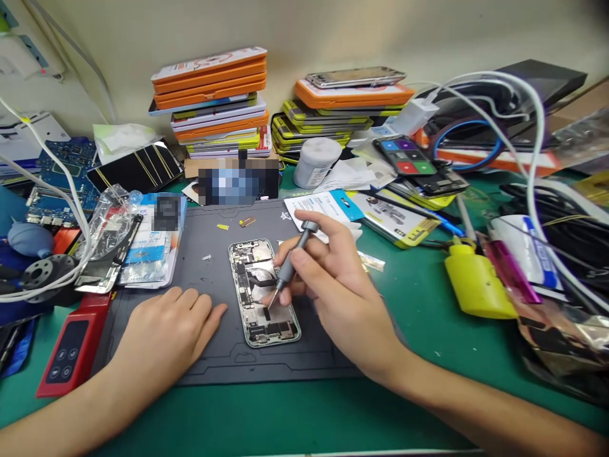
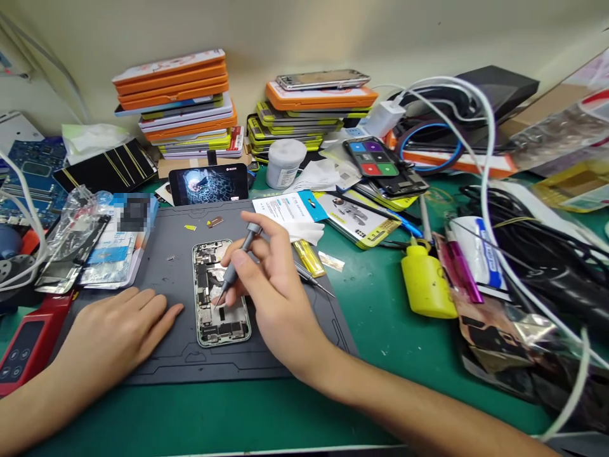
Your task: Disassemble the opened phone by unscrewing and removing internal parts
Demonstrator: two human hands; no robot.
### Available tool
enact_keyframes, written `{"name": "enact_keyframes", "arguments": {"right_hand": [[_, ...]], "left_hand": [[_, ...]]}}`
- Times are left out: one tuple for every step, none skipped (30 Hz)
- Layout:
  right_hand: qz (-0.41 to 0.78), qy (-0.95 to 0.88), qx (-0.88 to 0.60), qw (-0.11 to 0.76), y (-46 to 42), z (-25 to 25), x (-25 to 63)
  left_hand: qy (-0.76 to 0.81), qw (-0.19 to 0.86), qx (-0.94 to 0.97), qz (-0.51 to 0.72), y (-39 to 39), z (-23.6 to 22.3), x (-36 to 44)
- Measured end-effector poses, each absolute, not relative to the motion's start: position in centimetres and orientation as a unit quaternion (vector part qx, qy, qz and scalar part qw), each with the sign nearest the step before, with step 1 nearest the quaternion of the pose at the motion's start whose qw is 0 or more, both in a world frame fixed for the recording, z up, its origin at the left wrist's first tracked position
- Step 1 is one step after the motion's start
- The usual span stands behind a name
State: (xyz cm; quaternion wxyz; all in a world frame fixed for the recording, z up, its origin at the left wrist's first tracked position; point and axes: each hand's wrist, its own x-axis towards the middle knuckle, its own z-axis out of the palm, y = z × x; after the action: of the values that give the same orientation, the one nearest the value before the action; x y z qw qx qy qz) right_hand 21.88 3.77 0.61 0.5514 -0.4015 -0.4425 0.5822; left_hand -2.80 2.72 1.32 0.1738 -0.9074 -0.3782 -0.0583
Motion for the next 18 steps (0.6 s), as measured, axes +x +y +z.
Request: {"name": "enact_keyframes", "arguments": {"right_hand": [[0.582, -0.441, -0.402, 0.553, 3.9, 0.7, 22.0], [0.58, -0.44, -0.402, 0.555, 4.0, 0.7, 22.1], [0.578, -0.437, -0.402, 0.559, 4.2, 0.8, 22.1], [0.577, -0.434, -0.402, 0.563, 4.3, 0.8, 22.1], [0.577, -0.432, -0.401, 0.565, 4.4, 0.7, 22.1], [0.578, -0.431, -0.4, 0.566, 4.4, 0.7, 22.1], [0.58, -0.43, -0.398, 0.566, 4.5, 0.7, 22.1], [0.582, -0.43, -0.396, 0.565, 4.5, 0.7, 22.1], [0.583, -0.432, -0.395, 0.563, 4.5, 0.6, 22.2], [0.584, -0.433, -0.395, 0.562, 4.5, 0.6, 22.2], [0.582, -0.435, -0.395, 0.562, 4.5, 0.6, 22.2], [0.581, -0.437, -0.395, 0.561, 4.4, 0.6, 22.3], [0.582, -0.439, -0.394, 0.559, 4.4, 0.6, 22.3], [0.584, -0.44, -0.392, 0.557, 4.3, 0.7, 22.3], [0.587, -0.44, -0.39, 0.556, 4.2, 0.7, 22.3], [0.591, -0.438, -0.387, 0.557, 4.1, 0.8, 22.3], [0.593, -0.435, -0.385, 0.557, 4.1, 0.8, 22.2], [0.595, -0.431, -0.384, 0.559, 4.1, 0.8, 22.2]], "left_hand": [[-0.383, 0.145, -0.911, -0.047, 2.8, 1.6, -2.9], [-0.389, 0.111, -0.914, -0.032, 2.9, 1.9, -3.1], [-0.395, 0.076, -0.916, -0.014, 2.9, 2.2, -3.3], [-0.396, 0.044, -0.917, 0.002, 2.9, 2.6, -3.5], [-0.393, 0.018, -0.919, 0.016, 2.8, 3.0, -3.8], [-0.388, 0.0, -0.921, 0.025, 2.7, 3.4, -4.0], [-0.383, -0.012, -0.923, 0.03, 2.6, 3.8, -4.2], [-0.382, -0.019, -0.924, 0.03, 2.5, 4.3, -4.4], [-0.386, -0.02, -0.922, 0.026, 2.4, 4.8, -4.5], [-0.395, -0.019, -0.918, 0.02, 2.5, 5.3, -4.6], [-0.408, -0.016, -0.913, 0.011, 2.6, 5.8, -4.6], [-0.424, -0.014, -0.905, 0.001, 2.8, 6.4, -4.6], [-0.439, -0.009, -0.898, -0.014, 2.9, 6.8, -4.6], [-0.452, -0.005, -0.891, -0.031, 2.8, 7.1, -4.7], [-0.465, -0.004, -0.884, -0.048, 2.4, 7.1, -5.0], [-0.469, 0.002, -0.881, -0.072, 1.4, 6.7, -5.5], [-0.476, -0.003, -0.875, -0.088, -0.1, 6.0, -6.2], [-0.484, -0.006, -0.869, -0.106, -2.3, 4.9, -7.2]]}}
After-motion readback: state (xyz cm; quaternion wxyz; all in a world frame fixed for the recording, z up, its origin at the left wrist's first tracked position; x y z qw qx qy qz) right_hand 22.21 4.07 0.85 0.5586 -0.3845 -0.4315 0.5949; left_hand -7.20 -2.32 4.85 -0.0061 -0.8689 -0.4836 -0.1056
